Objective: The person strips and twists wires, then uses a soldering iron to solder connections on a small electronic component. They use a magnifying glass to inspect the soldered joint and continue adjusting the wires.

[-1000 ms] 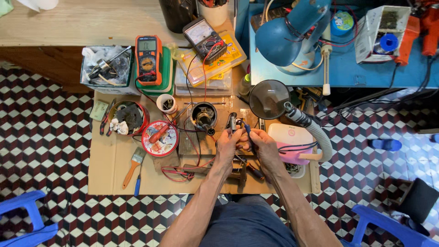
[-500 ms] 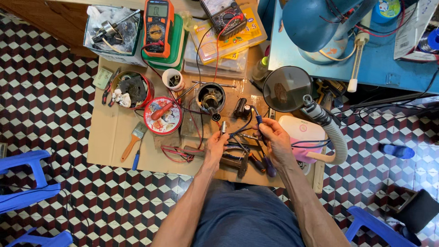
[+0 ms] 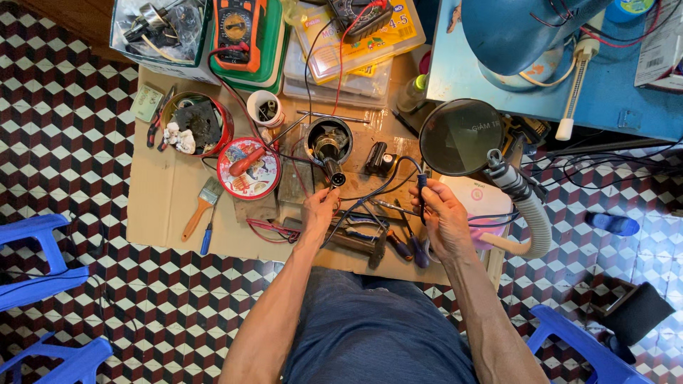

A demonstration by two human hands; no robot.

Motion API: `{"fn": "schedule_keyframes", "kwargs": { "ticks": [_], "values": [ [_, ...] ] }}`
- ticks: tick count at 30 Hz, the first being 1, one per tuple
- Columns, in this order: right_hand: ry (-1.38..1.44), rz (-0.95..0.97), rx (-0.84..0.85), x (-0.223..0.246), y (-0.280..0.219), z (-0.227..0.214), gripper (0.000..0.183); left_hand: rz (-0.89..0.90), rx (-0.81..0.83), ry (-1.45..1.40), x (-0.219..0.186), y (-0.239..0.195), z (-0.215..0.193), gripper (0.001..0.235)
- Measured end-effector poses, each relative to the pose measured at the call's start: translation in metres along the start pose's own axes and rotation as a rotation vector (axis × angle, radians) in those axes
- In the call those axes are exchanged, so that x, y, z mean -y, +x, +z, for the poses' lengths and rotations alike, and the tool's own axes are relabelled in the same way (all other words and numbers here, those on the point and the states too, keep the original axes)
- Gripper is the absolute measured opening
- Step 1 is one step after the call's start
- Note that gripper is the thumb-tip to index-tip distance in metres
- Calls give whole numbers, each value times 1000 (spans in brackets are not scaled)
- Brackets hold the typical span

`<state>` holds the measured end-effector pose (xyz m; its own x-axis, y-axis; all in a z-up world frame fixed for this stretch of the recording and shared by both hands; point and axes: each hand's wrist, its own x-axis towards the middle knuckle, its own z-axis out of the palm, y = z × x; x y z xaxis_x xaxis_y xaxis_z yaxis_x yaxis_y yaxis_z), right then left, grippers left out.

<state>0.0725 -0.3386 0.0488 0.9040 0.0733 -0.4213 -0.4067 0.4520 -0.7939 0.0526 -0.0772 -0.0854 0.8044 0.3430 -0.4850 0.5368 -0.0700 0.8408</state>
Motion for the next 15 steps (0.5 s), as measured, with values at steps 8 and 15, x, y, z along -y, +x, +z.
{"fn": "schedule_keyframes", "kwargs": {
  "ticks": [8,15],
  "values": [
    [-7,58,-55,9,-16,-1,32,-233,367,-605,0,-7,9,33],
    [-67,118,-80,4,-24,8,34,-292,605,-994,-45,-62,24,43]
  ]
}}
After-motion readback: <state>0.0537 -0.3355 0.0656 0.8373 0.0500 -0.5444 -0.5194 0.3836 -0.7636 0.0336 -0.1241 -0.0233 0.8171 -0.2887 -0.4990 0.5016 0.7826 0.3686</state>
